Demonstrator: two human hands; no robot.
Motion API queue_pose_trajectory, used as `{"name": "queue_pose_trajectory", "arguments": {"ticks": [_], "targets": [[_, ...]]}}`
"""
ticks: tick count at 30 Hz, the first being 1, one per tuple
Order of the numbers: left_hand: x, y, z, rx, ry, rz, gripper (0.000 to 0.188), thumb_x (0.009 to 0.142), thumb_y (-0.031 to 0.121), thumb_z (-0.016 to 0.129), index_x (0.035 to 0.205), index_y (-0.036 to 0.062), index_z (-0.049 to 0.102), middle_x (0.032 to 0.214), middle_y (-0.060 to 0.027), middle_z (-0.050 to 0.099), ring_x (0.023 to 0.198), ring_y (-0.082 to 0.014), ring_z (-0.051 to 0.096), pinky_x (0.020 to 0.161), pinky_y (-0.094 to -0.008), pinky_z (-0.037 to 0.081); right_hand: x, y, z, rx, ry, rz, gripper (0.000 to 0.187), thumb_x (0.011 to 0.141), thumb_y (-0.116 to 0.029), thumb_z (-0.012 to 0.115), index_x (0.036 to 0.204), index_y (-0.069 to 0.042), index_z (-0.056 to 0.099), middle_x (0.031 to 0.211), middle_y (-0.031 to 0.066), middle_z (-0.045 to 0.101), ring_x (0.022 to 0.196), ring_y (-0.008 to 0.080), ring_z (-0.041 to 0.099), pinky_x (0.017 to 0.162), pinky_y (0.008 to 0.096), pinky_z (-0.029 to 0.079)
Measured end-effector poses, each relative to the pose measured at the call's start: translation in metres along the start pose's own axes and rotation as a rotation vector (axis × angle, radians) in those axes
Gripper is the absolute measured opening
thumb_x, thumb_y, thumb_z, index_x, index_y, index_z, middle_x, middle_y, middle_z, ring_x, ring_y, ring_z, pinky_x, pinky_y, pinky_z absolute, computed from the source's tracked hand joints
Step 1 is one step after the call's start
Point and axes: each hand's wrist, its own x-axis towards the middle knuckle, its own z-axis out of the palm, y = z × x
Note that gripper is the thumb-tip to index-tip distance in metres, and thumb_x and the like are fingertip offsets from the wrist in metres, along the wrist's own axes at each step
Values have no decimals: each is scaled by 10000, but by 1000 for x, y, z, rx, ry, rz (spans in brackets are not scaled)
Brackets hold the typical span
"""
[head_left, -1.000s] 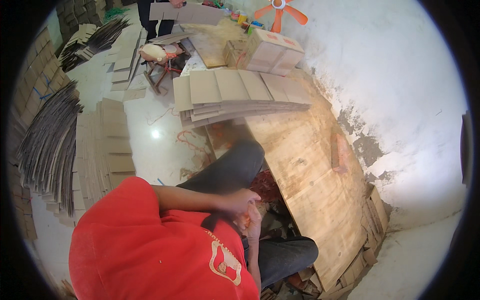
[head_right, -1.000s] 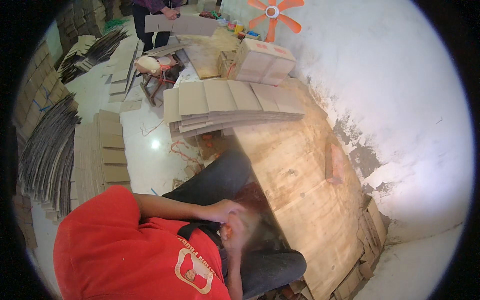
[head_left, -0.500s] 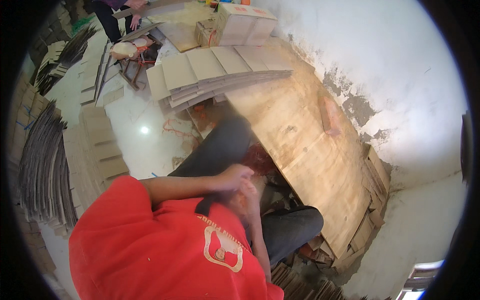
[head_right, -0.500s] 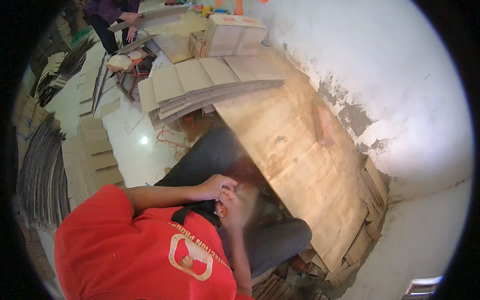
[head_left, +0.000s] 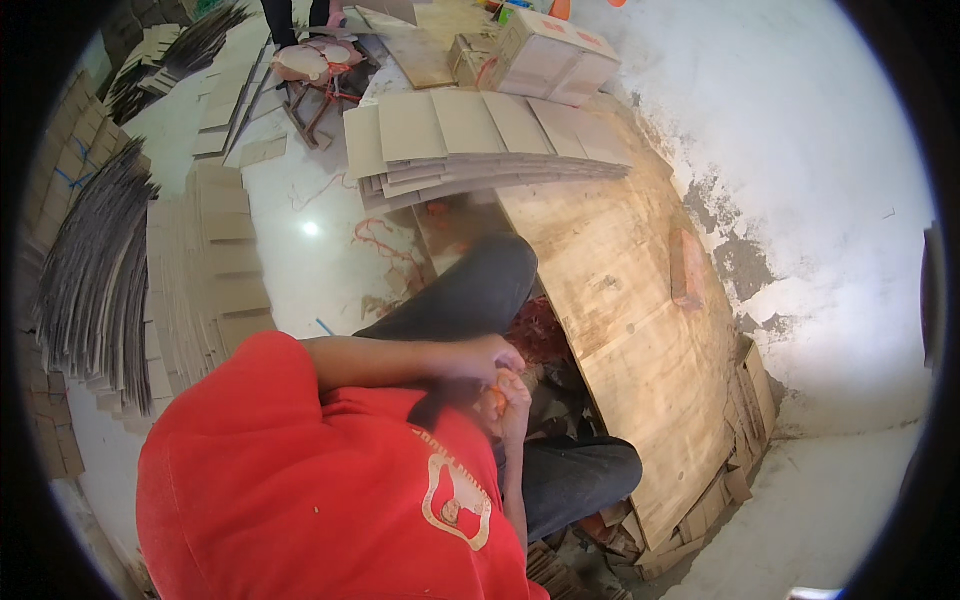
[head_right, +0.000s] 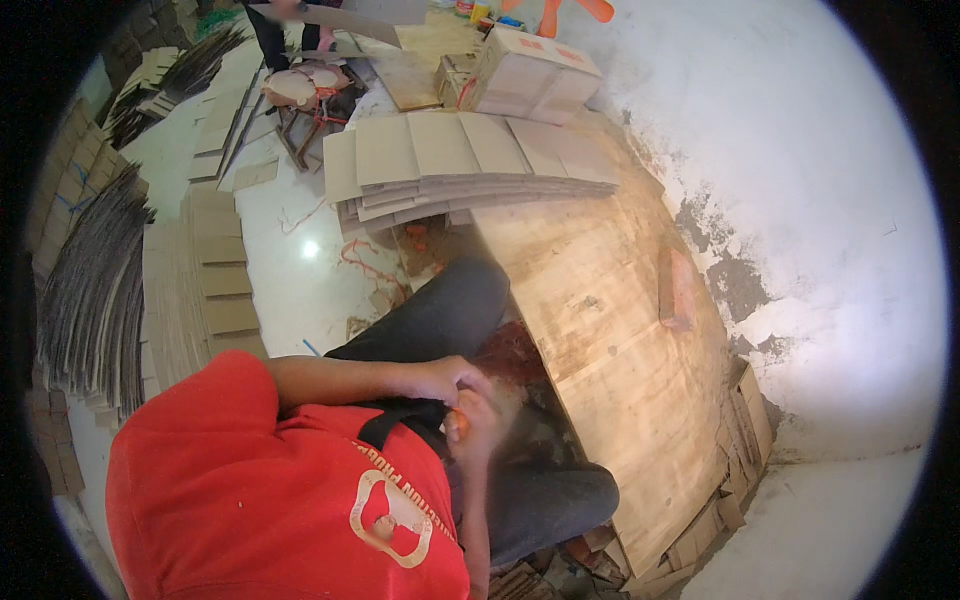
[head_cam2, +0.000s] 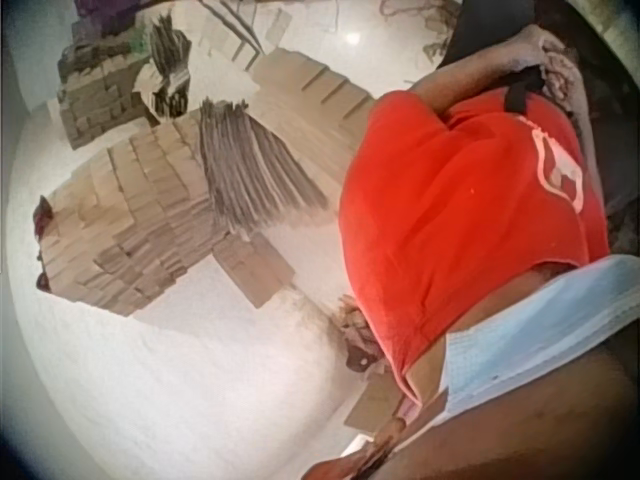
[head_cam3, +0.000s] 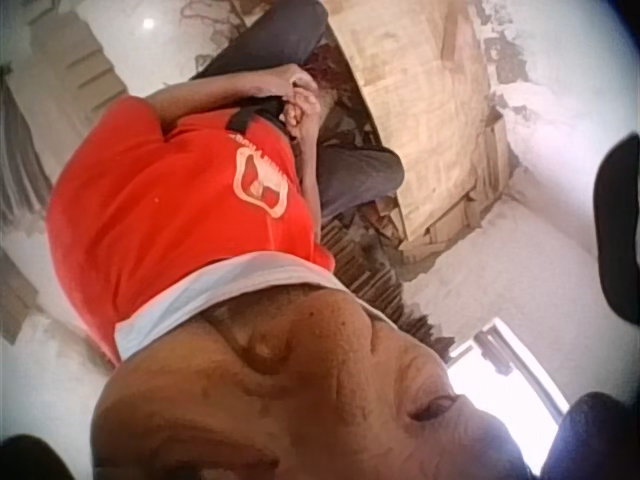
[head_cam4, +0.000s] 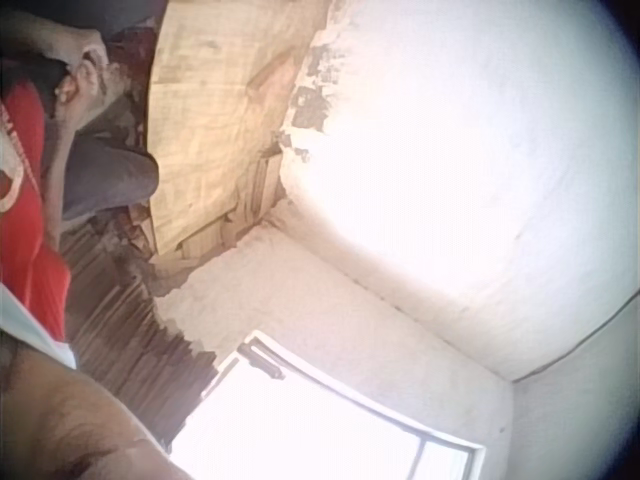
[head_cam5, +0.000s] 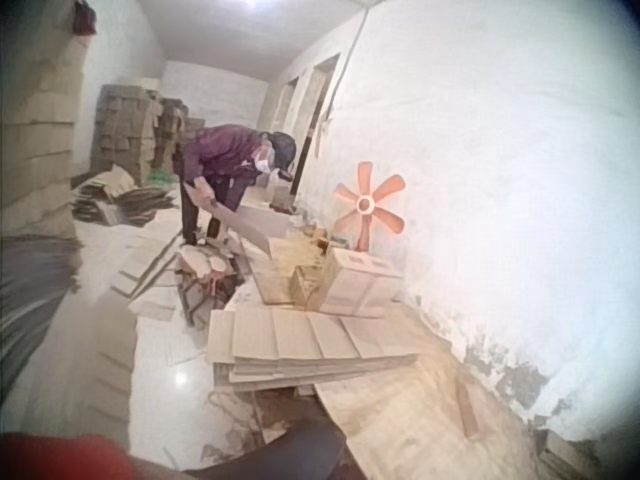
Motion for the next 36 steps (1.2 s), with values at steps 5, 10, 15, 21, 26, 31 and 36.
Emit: {"name": "queue_pose_trajectory", "arguments": {"ticks": [5, 10, 15, 21, 26, 31, 36], "targets": [[-1, 7, 10, 703, 386, 385, 232, 648, 17, 659, 855, 20, 554, 872, -158, 626, 822, -323, 634, 692, -407, 492, 0, 0, -3, 94, -9, 7, 72, 884, -108, 568, 900, -38, 555, 698, 68, 575, 482, 120, 446, 448, 236, 350], [-13, 17, 13, 594, 367, 250, 144, 685, 46, 651, 803, 48, 568, 738, -162, 626, 689, -356, 630, 580, -432, 473, -6, -38, 18, 484, -70, 225, 109, 934, -77, 488, 954, 7, 554, 770, 17, 524, 696, 99, 526, 631, 226, 434], [-12, 4, 11, 540, 357, 349, 29, 710, 37, 625, 725, 52, 604, 647, -154, 617, 622, -357, 631, 574, -415, 489, -9, -48, 33, 268, 33, 130, 135, 928, -41, 481, 1021, 29, 550, 816, 32, 545, 714, 87, 532, 637, 208, 441], [-5, 4, 4, 749, 191, 466, 63, 721, 92, 627, 690, 37, 626, 661, -159, 621, 643, -326, 643, 567, -393, 493, -12, -54, 33, 334, -21, 117, 233, 863, 40, 429, 1057, 5, 552, 827, 44, 555, 678, 98, 544, 568, 218, 457], [8, 6, 1, 497, 415, 643, 80, 710, 102, 654, 722, 23, 645, 724, -143, 641, 707, -269, 658, 623, -359, 505, -5, -98, 71, 313, 196, 108, 193, 904, 12, 444, 1071, -9, 540, 769, 27, 547, 574, 84, 523, 476, 222, 450], [31, 49, -5, -604, 486, 277, 260, 870, 199, 647, 1000, -26, 643, 820, -54, 656, 677, -82, 589, 638, -254, 482, 60, -111, 62, 682, 258, 30, 148, 945, -109, 502, 1026, 1, 558, 638, -12, 452, 472, 58, 392, 390, 185, 303], [52, 53, -49, -1199, 514, 402, 283, 953, 349, 552, 917, 71, 596, 709, 29, 542, 569, -63, 482, 503, -171, 372, 149, -126, 109, 210, 316, -39, 78, 901, -34, 545, 913, 2, 613, 714, 34, 554, 556, 78, 490, 423, 184, 341]]}}
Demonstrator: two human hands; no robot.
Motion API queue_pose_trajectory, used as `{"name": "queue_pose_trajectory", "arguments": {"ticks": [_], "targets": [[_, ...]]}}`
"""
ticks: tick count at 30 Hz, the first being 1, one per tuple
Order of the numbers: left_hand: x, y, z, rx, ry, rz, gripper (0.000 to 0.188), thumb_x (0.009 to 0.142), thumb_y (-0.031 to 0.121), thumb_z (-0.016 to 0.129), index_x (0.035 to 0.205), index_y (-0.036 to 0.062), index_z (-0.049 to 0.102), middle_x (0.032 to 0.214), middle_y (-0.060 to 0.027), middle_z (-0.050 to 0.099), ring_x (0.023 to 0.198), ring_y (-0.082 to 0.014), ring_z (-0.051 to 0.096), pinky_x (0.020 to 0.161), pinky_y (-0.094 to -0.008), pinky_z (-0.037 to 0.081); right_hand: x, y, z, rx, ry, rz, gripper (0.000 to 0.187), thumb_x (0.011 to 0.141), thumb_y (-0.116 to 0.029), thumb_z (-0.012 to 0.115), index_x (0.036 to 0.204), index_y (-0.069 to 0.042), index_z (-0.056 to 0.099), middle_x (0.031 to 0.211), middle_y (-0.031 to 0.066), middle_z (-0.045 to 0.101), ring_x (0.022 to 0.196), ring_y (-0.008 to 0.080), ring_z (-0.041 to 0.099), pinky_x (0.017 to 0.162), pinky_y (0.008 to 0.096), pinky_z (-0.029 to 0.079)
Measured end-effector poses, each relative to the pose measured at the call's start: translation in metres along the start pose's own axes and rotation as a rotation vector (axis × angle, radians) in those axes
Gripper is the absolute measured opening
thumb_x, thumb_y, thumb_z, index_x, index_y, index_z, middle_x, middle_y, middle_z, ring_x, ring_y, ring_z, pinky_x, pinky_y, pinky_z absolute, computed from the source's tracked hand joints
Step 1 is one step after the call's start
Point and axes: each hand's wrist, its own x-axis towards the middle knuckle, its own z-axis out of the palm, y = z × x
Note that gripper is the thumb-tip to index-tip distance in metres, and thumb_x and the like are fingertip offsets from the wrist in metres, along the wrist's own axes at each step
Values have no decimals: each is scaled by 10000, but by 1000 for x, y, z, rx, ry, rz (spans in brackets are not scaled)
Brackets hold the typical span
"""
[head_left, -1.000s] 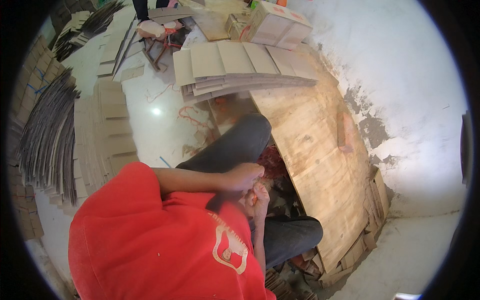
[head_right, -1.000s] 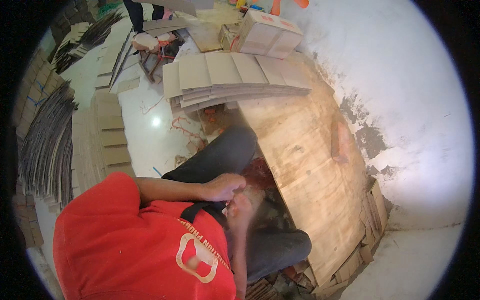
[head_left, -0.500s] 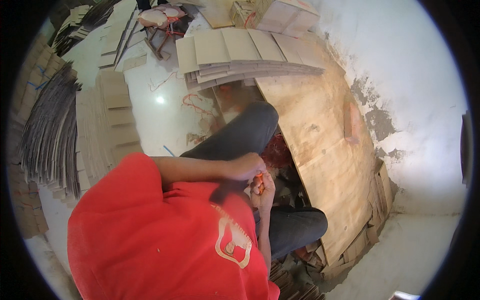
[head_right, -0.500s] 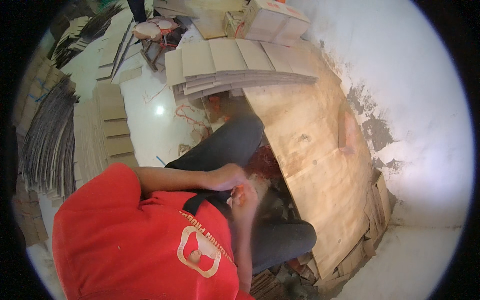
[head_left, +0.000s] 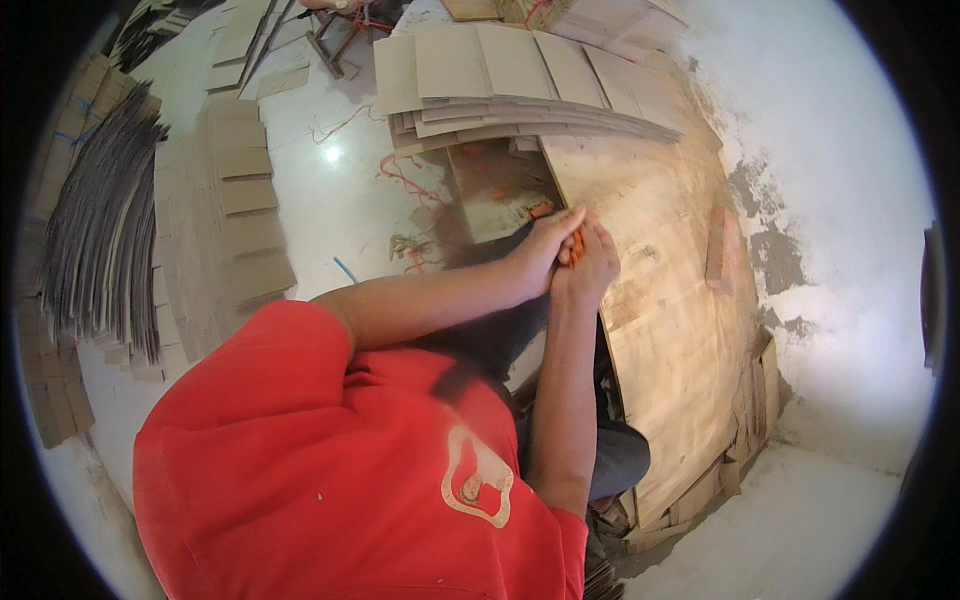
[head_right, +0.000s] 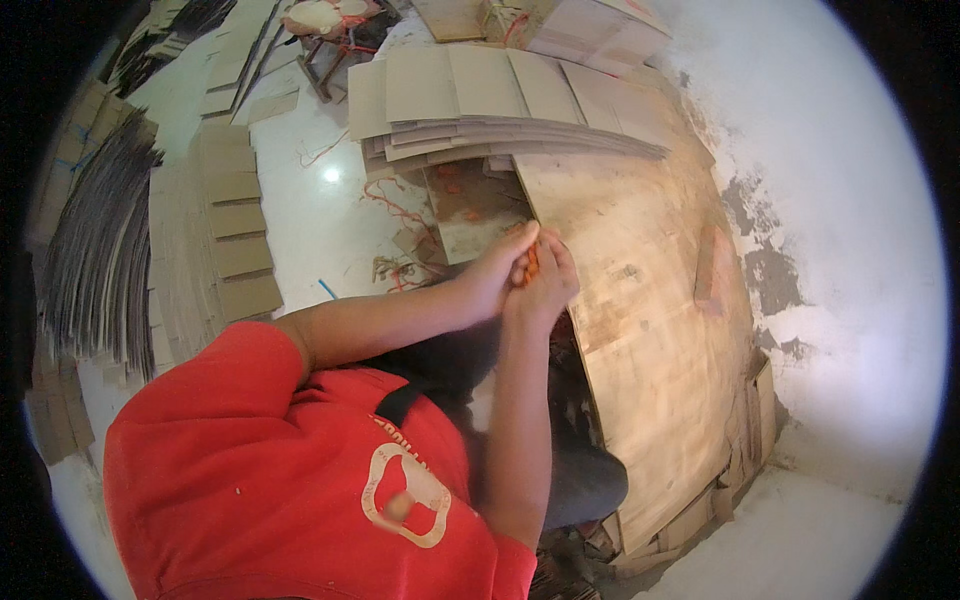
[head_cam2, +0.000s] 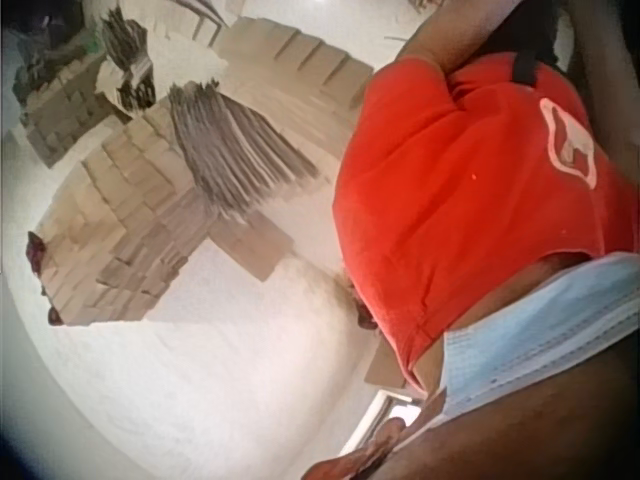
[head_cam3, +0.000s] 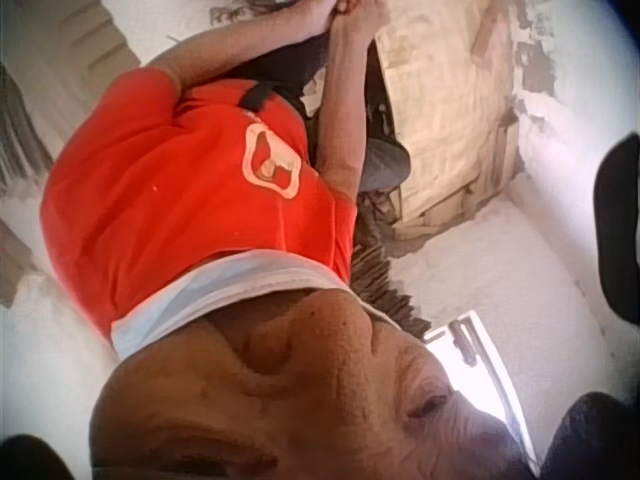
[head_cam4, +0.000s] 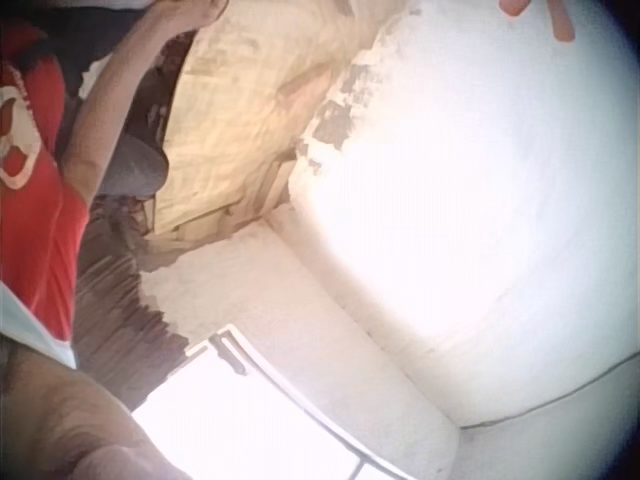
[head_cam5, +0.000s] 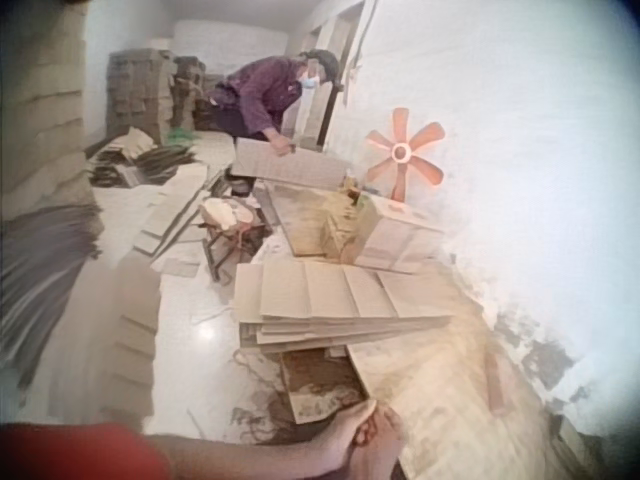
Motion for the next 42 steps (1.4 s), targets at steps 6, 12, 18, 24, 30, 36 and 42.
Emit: {"name": "queue_pose_trajectory", "arguments": {"ticks": [6, 12, 18, 24, 30, 36, 42], "targets": [[56, 14, -69, -116, 388, 174, 191, 944, 283, 562, 913, 96, 583, 845, -52, 620, 761, -165, 605, 670, -305, 496, 92, 92, 10, 49, -15, 337, 68, 866, -12, 577, 899, -16, 635, 838, 79, 636, 698, 172, 600, 579, 290, 484], [78, 10, -148, -151, 552, 137, 306, 941, 349, 550, 1041, 62, 587, 1016, -125, 616, 928, -276, 594, 819, -418, 488, 133, 159, 4, 205, 87, 663, 114, 899, -89, 561, 955, -1, 607, 910, 122, 638, 801, 274, 625, 742, 376, 531], [105, 14, -146, -28, 657, 94, 431, 949, 405, 528, 1121, 9, 550, 1089, -154, 593, 1009, -305, 575, 905, -433, 460, 168, 176, -16, 255, 114, 696, 659, 916, -500, 487, 1305, 24, 404, 1316, 219, 426, 1209, 345, 445, 1021, 476, 369], [130, 10, -208, -120, 565, 118, 626, 942, 505, 486, 1272, -25, 453, 1257, -190, 510, 1100, -324, 526, 973, -437, 420, 163, 146, 22, 200, 187, 715, 1061, 793, -775, 414, 1513, -110, 6, 1560, 199, -70, 1442, 381, -36, 1135, 560, 9], [130, 14, -198, -61, 600, 152, 688, 936, 531, 477, 1333, -26, 398, 1324, -199, 466, 1165, -339, 498, 1000, -475, 390, 165, 149, 22, 231, 233, 705, 1019, 813, -767, 374, 1514, -136, -13, 1557, 198, -86, 1439, 392, -35, 1112, 617, 39], [119, 20, -170, 62, 689, 132, 659, 936, 527, 481, 1305, -16, 430, 1325, -197, 456, 1163, -358, 505, 976, -505, 394, 165, 149, 17, 223, 345, 677, 969, 820, -729, 428, 1489, -107, 105, 1520, 192, 90, 1398, 378, 130, 1090, 581, 179], [119, 23, -177, -14, 726, 148, 488, 947, 435, 519, 1170, 2, 505, 1193, -172, 538, 1032, -328, 573, 877, -460, 468, 171, 163, 5, 223, 272, 542, 871, 846, -682, 441, 1448, -86, 239, 1483, 210, 209, 1364, 347, 242, 1045, 569, 278]]}}
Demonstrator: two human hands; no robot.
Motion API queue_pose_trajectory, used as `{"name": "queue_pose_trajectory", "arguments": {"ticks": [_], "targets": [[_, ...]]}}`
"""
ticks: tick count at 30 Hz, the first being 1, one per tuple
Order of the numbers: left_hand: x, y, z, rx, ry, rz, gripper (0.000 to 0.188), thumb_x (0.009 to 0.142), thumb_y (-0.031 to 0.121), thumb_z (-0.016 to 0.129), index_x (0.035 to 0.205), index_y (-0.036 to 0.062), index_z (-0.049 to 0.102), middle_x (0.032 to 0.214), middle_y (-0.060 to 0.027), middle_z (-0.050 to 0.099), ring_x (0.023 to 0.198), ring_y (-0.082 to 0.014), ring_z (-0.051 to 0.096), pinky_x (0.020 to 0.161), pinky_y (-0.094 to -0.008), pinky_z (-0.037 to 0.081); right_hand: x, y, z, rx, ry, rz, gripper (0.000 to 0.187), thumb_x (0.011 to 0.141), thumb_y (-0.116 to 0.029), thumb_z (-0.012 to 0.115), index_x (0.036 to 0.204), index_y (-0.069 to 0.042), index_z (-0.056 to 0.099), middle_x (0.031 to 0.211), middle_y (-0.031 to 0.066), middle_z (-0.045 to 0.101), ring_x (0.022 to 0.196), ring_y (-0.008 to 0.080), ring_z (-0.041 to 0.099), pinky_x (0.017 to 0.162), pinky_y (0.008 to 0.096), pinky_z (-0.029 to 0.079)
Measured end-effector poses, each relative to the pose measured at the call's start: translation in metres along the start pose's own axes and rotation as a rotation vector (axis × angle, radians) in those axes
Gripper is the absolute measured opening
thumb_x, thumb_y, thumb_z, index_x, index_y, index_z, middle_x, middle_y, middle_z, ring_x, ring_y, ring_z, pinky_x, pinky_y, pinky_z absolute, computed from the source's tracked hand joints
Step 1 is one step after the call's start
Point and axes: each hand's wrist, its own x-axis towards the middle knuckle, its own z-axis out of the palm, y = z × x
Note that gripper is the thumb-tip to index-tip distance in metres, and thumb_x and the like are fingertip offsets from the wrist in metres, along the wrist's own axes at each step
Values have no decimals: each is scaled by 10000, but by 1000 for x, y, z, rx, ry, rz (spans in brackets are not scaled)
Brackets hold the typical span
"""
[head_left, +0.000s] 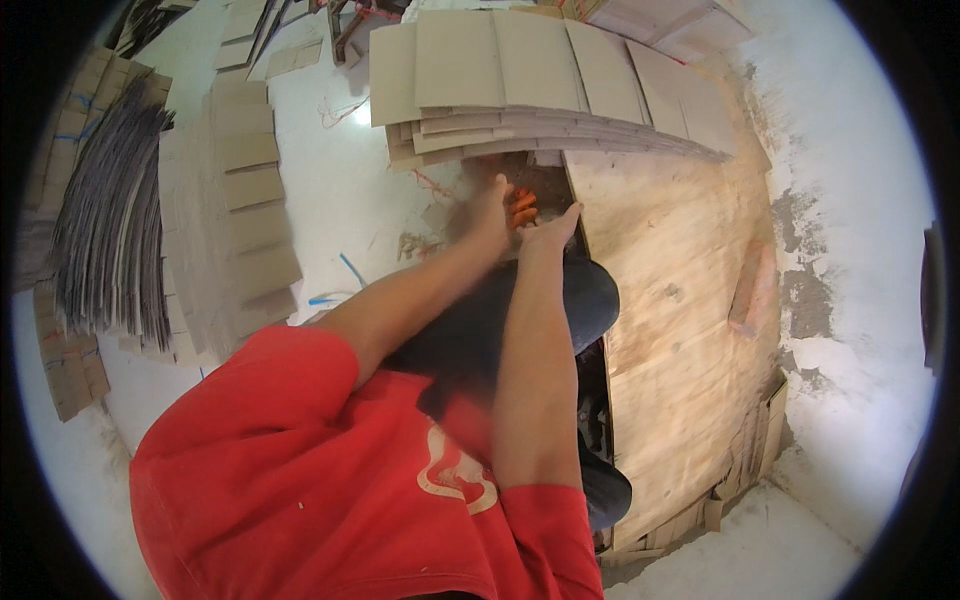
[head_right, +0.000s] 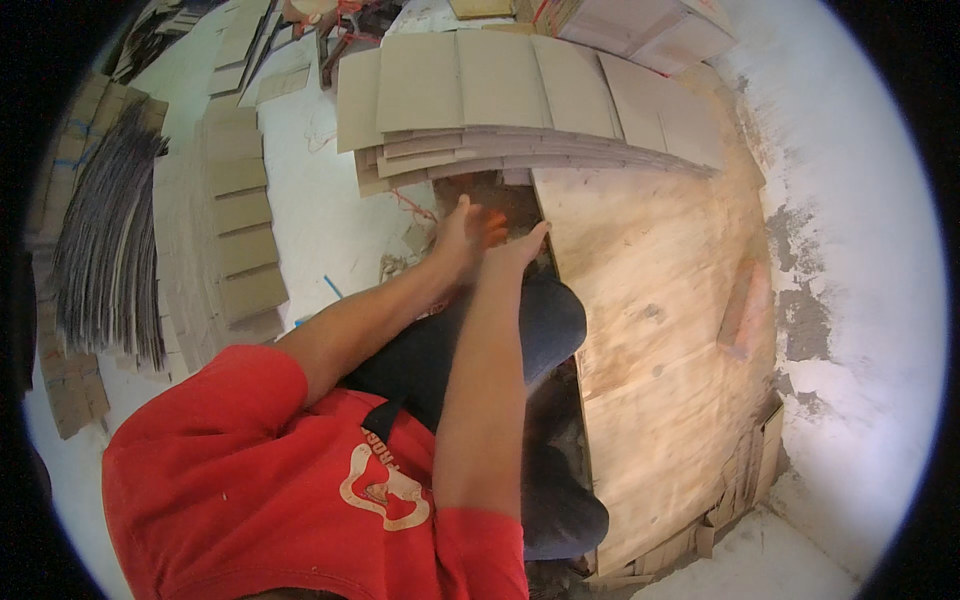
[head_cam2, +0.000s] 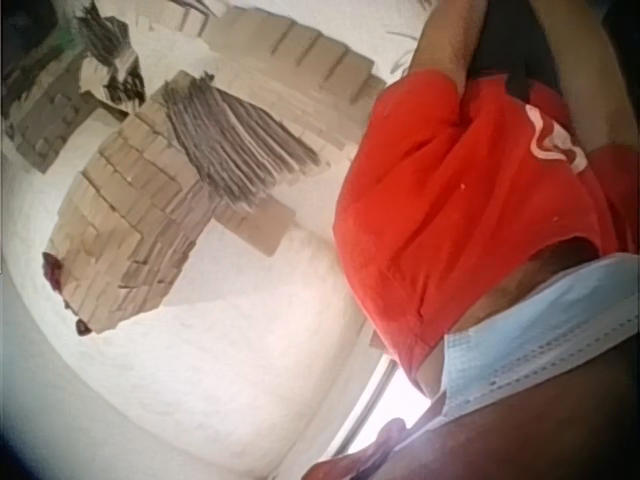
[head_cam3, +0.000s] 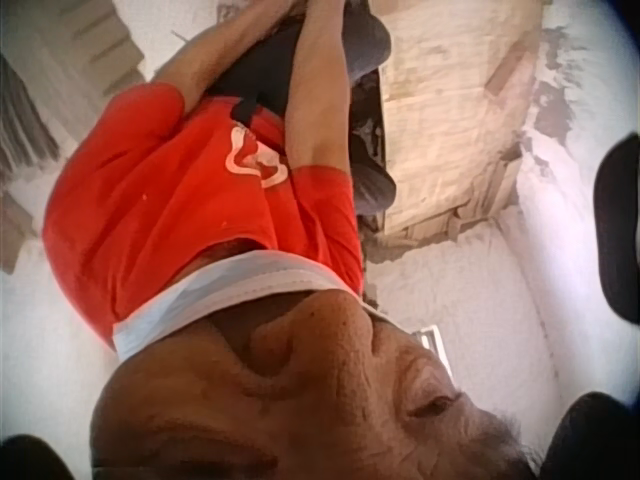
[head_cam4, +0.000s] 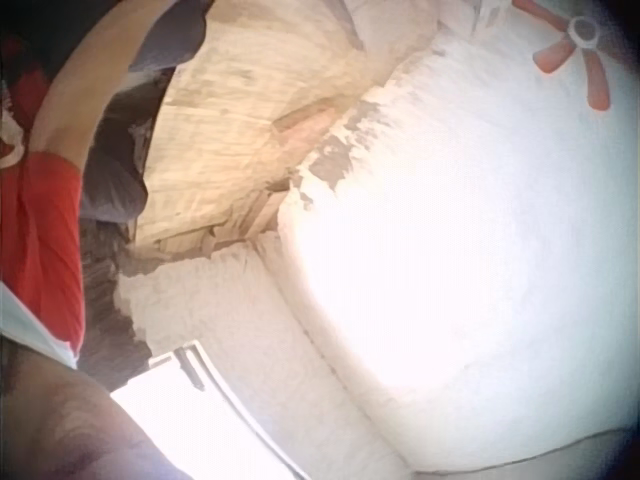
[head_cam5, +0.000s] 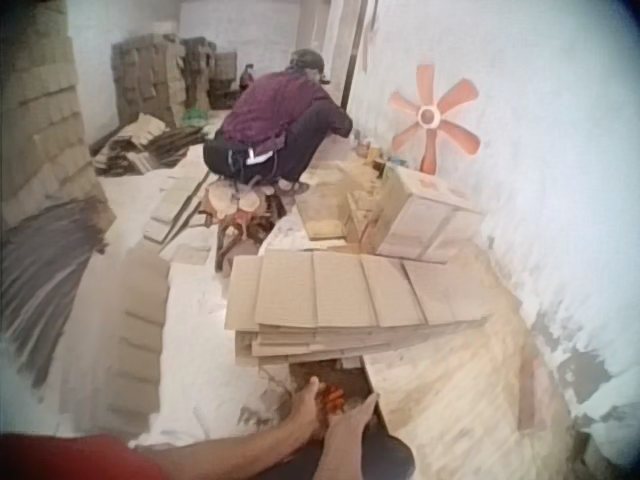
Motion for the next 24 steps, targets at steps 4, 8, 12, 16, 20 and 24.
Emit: {"name": "queue_pose_trajectory", "arguments": {"ticks": [4, 8, 12, 16, 20, 24], "targets": [[-40, 14, 14, -78, 11, 85, 319, 940, 294, 566, 1090, 12, 556, 1058, -134, 598, 890, -275, 615, 767, -377, 517, -25, 0, 20, -131, 353, -197, 559, 864, -359, 644, 1218, 59, 530, 1207, 188, 558, 992, 333, 583, 819, 404, 509], [-41, 21, 5, 229, -20, 192, 199, 903, 163, 585, 1038, 15, 589, 968, -84, 620, 814, -198, 622, 712, -328, 522, -4, -8, 6, -8, 287, -197, 215, 864, -210, 629, 825, -6, 572, 875, 97, 584, 728, 225, 557, 598, 386, 465], [-38, 28, -22, 177, -9, 305, 138, 864, 122, 578, 983, 58, 607, 859, -38, 606, 717, -156, 593, 681, -300, 500, -17, -11, 9, -74, 137, -152, 179, 890, -222, 594, 812, -73, 534, 756, 42, 484, 622, 166, 461, 553, 344, 407], [1, 82, -101, 163, 177, 292, 306, 880, 300, 576, 1101, 91, 549, 1041, -61, 563, 988, -210, 523, 818, -352, 458, -13, -15, 7, 62, 218, -183, 277, 891, -272, 631, 803, -16, 576, 715, 28, 502, 616, 176, 465, 552, 346, 405], [16, 150, -122, 45, 190, 515, 384, 914, 375, 588, 1148, 80, 509, 1136, -57, 503, 1088, -247, 485, 969, -431, 390, 13, -9, -4, 69, 116, -221, 263, 906, -295, 610, 974, -42, 580, 781, 58, 499, 558, 171, 447, 530, 324, 418], [14, 186, -112, 179, -337, 471, 558, 957, 297, 501, 1403, -2, 352, 1423, -116, 375, 1264, -286, 405, 1039, -435, 349, -40, -4, 30, -45, 68, -184, 215, 878, -145, 639, 990, 25, 571, 820, 83, 559, 559, 163, 524, 483, 287, 440]]}}
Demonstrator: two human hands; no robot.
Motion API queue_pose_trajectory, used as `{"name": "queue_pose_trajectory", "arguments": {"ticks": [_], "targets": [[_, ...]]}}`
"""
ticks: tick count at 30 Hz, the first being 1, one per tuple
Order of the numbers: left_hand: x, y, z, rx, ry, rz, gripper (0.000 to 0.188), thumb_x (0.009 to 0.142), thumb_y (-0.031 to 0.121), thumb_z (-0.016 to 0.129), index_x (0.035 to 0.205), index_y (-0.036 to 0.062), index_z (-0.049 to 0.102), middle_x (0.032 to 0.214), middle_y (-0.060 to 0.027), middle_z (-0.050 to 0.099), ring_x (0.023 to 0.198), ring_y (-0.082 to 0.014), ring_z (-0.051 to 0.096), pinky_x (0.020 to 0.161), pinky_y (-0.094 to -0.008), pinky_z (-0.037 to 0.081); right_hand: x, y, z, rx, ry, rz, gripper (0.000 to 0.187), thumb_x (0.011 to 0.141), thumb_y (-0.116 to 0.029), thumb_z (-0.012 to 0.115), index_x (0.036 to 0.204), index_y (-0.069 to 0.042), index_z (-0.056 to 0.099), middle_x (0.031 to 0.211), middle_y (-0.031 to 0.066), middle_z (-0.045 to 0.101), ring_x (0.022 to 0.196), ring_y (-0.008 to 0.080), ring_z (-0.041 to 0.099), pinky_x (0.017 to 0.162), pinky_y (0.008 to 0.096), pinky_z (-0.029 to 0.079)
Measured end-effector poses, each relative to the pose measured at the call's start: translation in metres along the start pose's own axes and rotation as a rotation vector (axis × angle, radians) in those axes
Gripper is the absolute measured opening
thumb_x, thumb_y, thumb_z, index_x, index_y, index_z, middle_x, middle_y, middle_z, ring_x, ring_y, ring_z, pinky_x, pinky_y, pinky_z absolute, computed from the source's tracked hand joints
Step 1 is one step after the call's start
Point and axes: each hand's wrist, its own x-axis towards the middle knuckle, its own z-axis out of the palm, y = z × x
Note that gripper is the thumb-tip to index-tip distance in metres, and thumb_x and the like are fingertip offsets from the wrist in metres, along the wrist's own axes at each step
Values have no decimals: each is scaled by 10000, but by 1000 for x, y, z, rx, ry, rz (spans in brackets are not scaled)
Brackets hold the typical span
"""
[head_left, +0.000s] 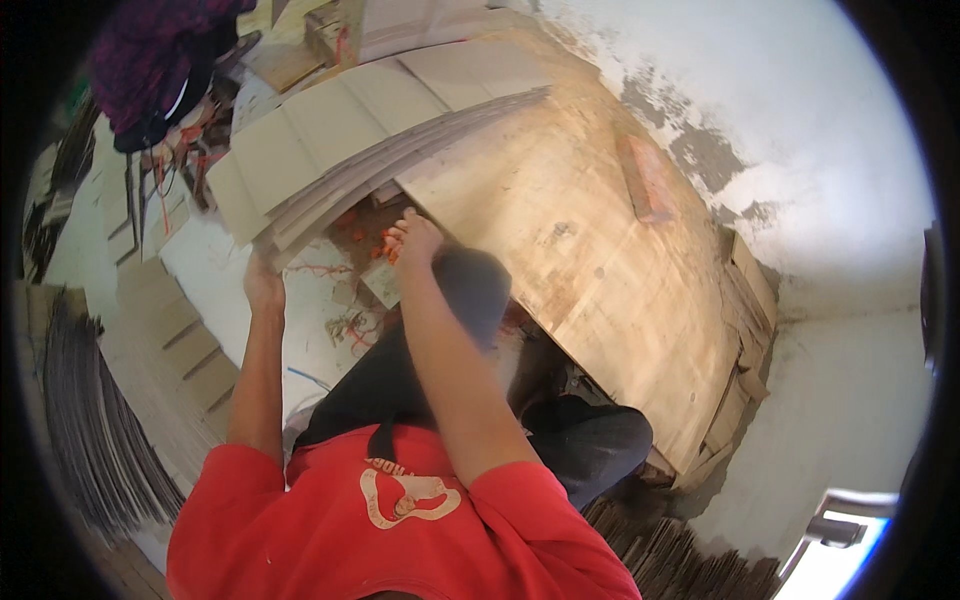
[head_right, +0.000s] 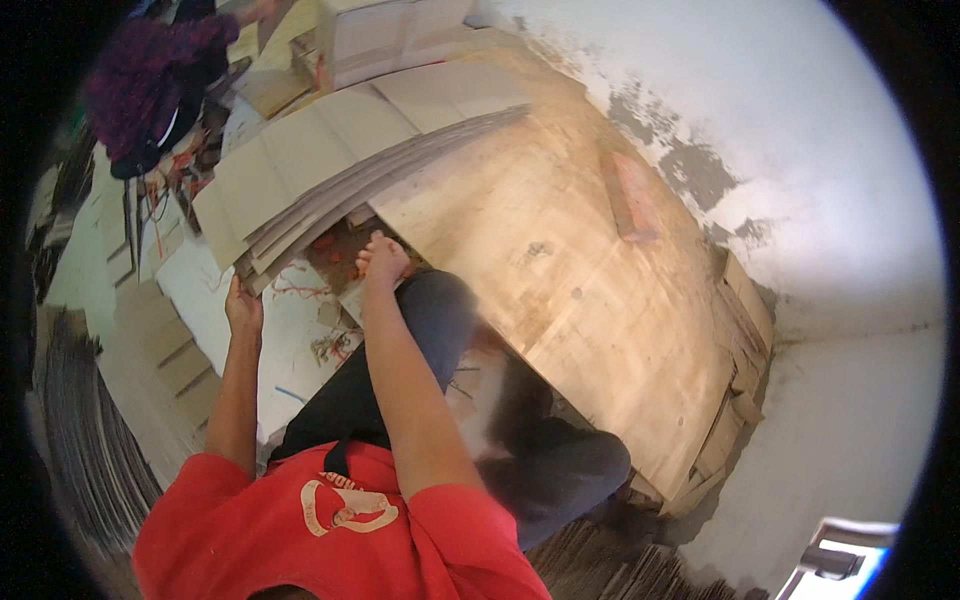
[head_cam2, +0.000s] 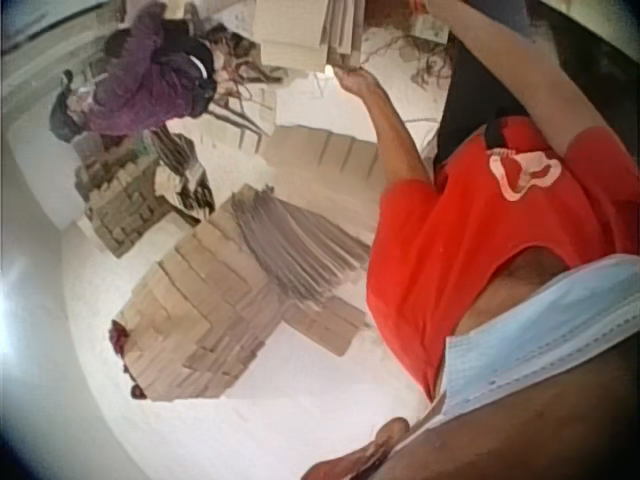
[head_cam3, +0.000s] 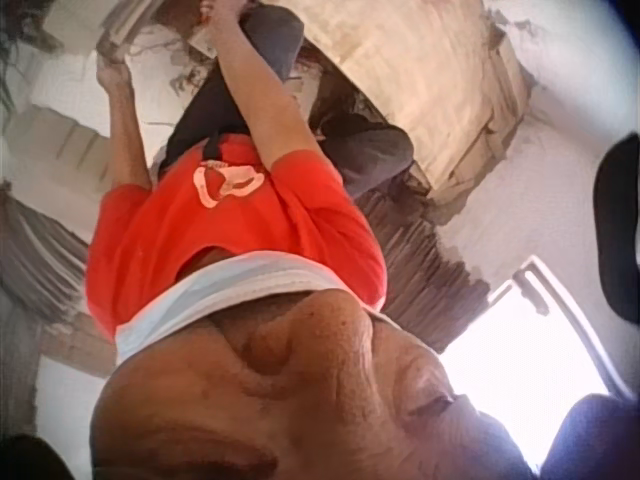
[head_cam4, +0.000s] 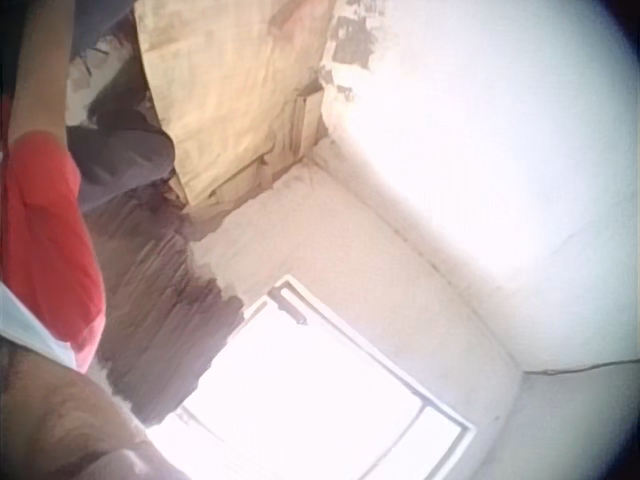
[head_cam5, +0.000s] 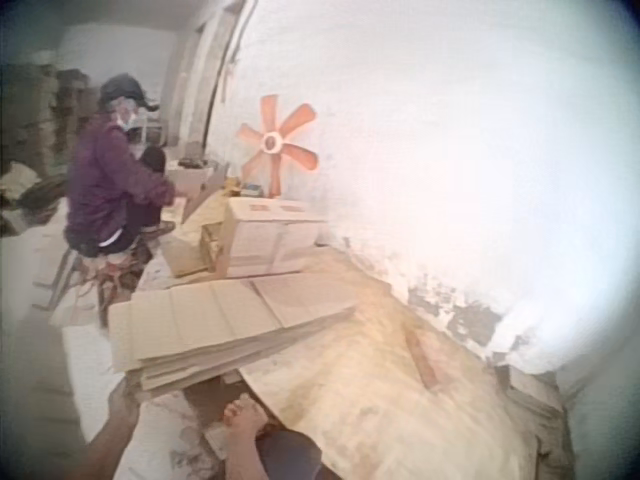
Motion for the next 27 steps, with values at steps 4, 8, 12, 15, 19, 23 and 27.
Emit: {"name": "queue_pose_trajectory", "arguments": {"ticks": [4, 8, 12, 15, 19, 23, 27], "targets": [[-24, 15, 49, 181, 181, -80, 524, 963, 316, 482, 1389, 24, 394, 1360, -104, 454, 1225, -292, 446, 1041, -385, 342, -31, -25, -6, -8, -226, -210, 303, 863, -49, 638, 1130, 73, 565, 808, 103, 599, 596, 151, 572, 478, 262, 466], [-50, 17, 30, 528, 455, 106, 584, 967, 384, 482, 1421, 38, 359, 1438, -132, 409, 1323, -274, 381, 1103, -382, 255, -58, -94, -49, -213, -335, -547, 376, 887, -71, 610, 1237, 47, 538, 947, 94, 633, 715, 136, 627, 591, 238, 536], [-105, 13, 119, 913, -53, 385, 607, 932, 328, 526, 1429, 29, 348, 1433, -144, 408, 1337, -280, 354, 1102, -409, 249, 15, -202, -189, -784, 440, -1176, 637, 742, -194, 787, 1272, 19, 504, 1202, 214, 579, 1118, 318, 554, 949, 352, 438], [-118, 4, 188, 1167, -420, 516, 574, 929, 245, 525, 1424, 14, 349, 1433, -165, 405, 1345, -301, 342, 1108, -408, 239, 33, -278, -251, -1331, 623, -1093, 924, 704, -272, 817, 1426, -39, 288, 1427, 243, 360, 1309, 383, 364, 1033, 420, 361], [-70, -52, 242, 1327, -676, 510, 575, 923, 285, 530, 1418, 41, 366, 1455, -178, 371, 1367, -344, 302, 1116, -427, 225, 59, -344, -264, -1381, 847, -633, 1037, 708, -408, 790, 1483, -116, 167, 1489, 247, 252, 1366, 377, 278, 1054, 535, 304], [-7, -123, 284, 1472, -797, 533, 602, 894, 288, 559, 1410, 43, 370, 1449, -194, 364, 1363, -366, 292, 1119, -443, 222, 140, -368, -318, -1069, 868, -635, 949, 721, -386, 784, 1392, 67, 289, 1335, 302, 453, 1224, 383, 478, 973, 432, 417], [19, -155, 282, 1714, -856, 493, 611, 877, 271, 577, 1408, 48, 373, 1452, -187, 361, 1361, -370, 288, 1116, -452, 230, 211, -368, -316, -534, 843, -585, 732, 736, -360, 772, 1181, 147, 489, 1137, 310, 586, 1020, 360, 603, 796, 413, 486]]}}
